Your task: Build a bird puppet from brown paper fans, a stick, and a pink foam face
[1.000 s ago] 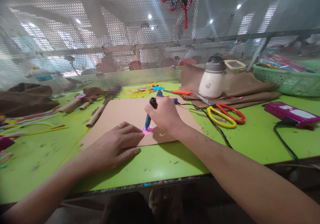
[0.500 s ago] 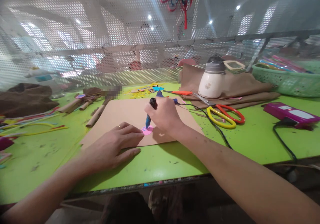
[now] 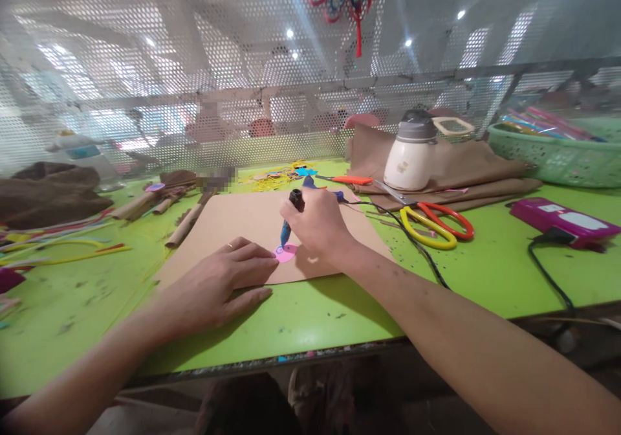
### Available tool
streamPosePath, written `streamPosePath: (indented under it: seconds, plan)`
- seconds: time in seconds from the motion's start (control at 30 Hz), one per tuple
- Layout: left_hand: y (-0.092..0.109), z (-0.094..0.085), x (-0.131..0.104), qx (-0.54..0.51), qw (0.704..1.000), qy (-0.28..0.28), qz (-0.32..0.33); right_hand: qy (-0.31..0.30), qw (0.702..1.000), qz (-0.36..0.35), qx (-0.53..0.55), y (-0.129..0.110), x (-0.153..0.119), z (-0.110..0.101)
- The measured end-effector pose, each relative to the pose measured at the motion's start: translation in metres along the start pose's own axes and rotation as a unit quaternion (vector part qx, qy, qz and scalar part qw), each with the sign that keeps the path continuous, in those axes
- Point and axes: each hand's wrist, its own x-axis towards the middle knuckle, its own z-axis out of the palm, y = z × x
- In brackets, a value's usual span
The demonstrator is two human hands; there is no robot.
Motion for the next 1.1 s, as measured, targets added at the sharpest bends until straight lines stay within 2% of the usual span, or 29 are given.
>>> streamPosePath:
  seconds: [0.3,0.5,0.87,1.1]
  plan:
    - [-0.0020,0.0022,-0.0001,-0.001,1.000,-0.001,-0.002,-0.010,1.000,0.001,-0.008,-0.0026,-0.0012,-0.0023]
    - [-0.0013,0.0021,-0.0014,0.003,1.000,-0.002,-0.002,0.012,1.000,0.001,0.025,-0.0003,0.0003,-0.0005]
    - [-0.0012,0.0013,-0.0003,0.007,1.000,-0.002,0.001,-0.017,1.000,-0.013,-0.004,0.0000,0.0013,-0.0002]
    - [-0.0011,0.0008,0.0003,0.009,1.000,-0.005,-0.005,-0.004,1.000,-0.019,-0.006,-0.0024,0.0005,-0.0022]
